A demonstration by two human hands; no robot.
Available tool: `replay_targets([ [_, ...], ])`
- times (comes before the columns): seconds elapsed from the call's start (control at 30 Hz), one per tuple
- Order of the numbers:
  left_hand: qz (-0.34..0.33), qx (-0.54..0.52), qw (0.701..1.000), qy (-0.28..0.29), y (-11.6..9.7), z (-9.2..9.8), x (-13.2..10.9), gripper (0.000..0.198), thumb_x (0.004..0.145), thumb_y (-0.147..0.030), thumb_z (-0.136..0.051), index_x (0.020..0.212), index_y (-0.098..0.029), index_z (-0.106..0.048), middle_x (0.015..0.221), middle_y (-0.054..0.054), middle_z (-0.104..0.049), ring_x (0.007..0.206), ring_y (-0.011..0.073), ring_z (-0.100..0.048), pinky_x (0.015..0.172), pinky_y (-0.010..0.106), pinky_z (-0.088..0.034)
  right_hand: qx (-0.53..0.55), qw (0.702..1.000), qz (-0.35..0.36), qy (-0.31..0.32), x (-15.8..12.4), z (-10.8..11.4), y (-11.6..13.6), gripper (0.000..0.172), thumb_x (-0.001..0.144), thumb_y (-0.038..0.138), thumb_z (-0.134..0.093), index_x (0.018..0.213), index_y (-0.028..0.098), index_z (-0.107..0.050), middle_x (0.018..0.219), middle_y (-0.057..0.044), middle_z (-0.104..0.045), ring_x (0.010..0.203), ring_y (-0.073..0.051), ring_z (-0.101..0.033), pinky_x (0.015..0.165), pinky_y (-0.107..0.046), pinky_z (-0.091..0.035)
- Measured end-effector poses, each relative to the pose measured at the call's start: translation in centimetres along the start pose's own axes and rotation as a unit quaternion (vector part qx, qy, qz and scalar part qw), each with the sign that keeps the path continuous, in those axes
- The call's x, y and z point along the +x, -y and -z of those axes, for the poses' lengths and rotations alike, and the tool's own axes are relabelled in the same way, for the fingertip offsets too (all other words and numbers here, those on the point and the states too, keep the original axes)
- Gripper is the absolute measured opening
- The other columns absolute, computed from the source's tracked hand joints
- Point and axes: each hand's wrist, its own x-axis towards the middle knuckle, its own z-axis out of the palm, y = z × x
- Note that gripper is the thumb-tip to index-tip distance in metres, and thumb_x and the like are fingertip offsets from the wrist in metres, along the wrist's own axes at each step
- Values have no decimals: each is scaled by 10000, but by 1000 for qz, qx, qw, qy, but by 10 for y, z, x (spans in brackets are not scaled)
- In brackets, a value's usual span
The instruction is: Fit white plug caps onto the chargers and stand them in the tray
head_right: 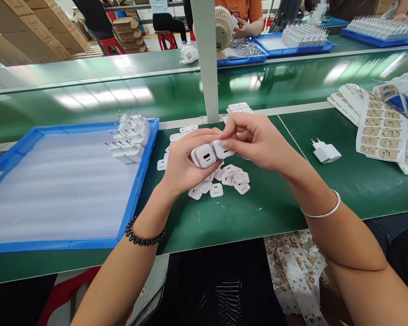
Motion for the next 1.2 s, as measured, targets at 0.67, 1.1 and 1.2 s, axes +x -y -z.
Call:
replay_targets([
  [0.67, 40, -50, 998, 14, -2, 4, 4, 248, 762, -234, -792, 1008, -227, -756, 1127, 55, -782, 1036, 239, -737, 940, 406, -594, -84, 996, 22, -17, -5, 2, 2, 217, 846, 431, -813, 798, 273, -672, 615, 21, -480, 530, -136, -393, 475, -325, -307],
  [1.1, 35, -52, 998, 13, -3, 2, 3, 269, 737, -155, -779, 1000, -206, -759, 1110, 59, -786, 1012, 226, -741, 912, 367, -595, -84, 996, 19, -21, -4, 2, 1, 170, 853, 342, -793, 752, 253, -689, 648, 11, -565, 525, -122, -406, 478, -327, -303],
  [1.2, 39, -49, 998, 11, -2, 1, 3, 262, 743, -173, -780, 1000, -215, -757, 1106, 53, -786, 1019, 230, -739, 919, 376, -594, -69, 997, 15, -24, -4, 2, -1, 187, 839, 371, -811, 754, 254, -693, 645, 13, -552, 517, -118, -397, 466, -320, -287],
])
